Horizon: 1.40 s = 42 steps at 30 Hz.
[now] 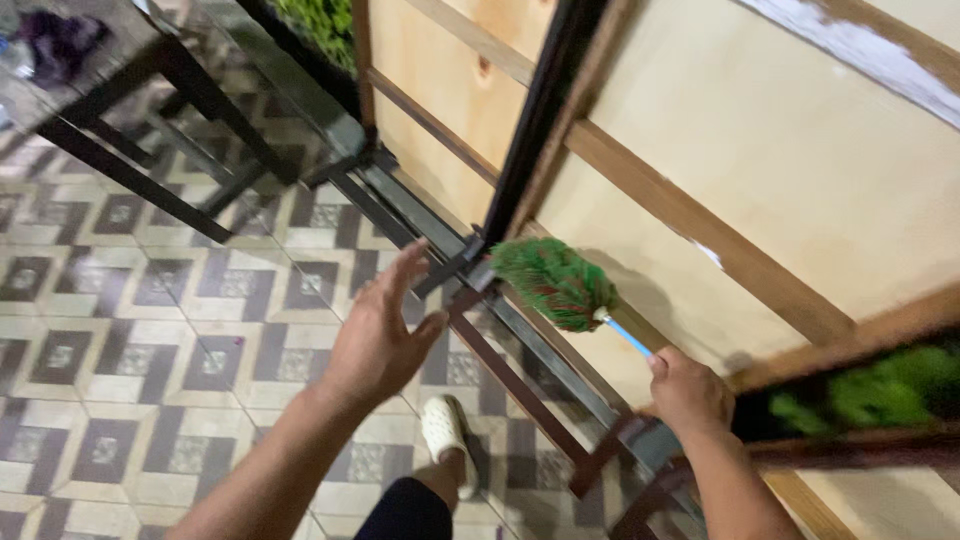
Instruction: The person places a water bottle and a cloth on a wooden table, then picks up a green duster. They proceed to dust the surface of a large, light-colored wooden frame with dark trim, moving the duster across the wood and along the edges.
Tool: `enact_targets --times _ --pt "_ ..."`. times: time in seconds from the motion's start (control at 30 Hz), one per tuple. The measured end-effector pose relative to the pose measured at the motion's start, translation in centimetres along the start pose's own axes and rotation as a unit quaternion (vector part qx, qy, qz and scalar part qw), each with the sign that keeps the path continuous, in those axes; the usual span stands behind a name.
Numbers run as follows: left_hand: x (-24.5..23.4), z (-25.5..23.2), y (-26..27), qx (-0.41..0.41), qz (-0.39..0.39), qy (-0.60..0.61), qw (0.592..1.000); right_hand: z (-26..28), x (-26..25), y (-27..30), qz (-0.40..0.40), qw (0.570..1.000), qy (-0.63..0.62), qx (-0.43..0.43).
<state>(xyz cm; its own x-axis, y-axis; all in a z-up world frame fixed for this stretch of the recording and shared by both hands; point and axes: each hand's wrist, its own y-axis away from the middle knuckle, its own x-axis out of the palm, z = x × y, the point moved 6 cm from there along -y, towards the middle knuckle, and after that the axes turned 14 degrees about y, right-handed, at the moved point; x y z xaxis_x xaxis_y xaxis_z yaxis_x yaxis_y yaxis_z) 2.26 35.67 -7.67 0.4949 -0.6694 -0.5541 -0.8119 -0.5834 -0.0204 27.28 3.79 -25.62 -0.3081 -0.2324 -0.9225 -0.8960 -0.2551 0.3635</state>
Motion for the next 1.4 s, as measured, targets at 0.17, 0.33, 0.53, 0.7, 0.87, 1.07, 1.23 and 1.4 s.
enact_targets --times 0.17,0.33,0.53,0.7,0.87,1.07,1.23,1.4 --pt "5.4 -0.9 4.4 0.02 0.024 -0.104 0.994 -7.6 3.7 5.5 -0.059 0.998 -0.025 0.008" --pt "9.9 -1.6 9.7 0.026 0.046 -0.103 0.993 -13.9 5.3 10.4 -0.012 0.999 -0.017 0.036" --pt "14.1 -0.5 11.3 0.063 0.071 -0.091 0.991 -15.2 7.3 12.9 -0.022 1.0 0.001 0.01" --pt "17.4 4.3 11.0 0.102 0.07 -0.116 0.986 -12.9 12.5 10.6 -0.023 0.998 0.051 0.003" --pt "22.7 10.6 8.5 0.111 0.078 -0.124 0.983 -12.5 21.0 5.1 -0.097 0.99 0.098 -0.042" --pt "29.9 17.0 7.1 0.186 0.067 -0.13 0.972 -12.8 28.3 0.1 -0.143 0.987 0.061 -0.037" --pt "34.7 20.0 6.0 0.236 0.048 -0.108 0.965 -13.0 34.1 -4.2 -0.161 0.985 0.065 -0.019" --pt "37.8 22.3 5.2 0.23 0.024 -0.046 0.972 -13.4 36.4 -6.4 -0.126 0.983 0.107 -0.079"
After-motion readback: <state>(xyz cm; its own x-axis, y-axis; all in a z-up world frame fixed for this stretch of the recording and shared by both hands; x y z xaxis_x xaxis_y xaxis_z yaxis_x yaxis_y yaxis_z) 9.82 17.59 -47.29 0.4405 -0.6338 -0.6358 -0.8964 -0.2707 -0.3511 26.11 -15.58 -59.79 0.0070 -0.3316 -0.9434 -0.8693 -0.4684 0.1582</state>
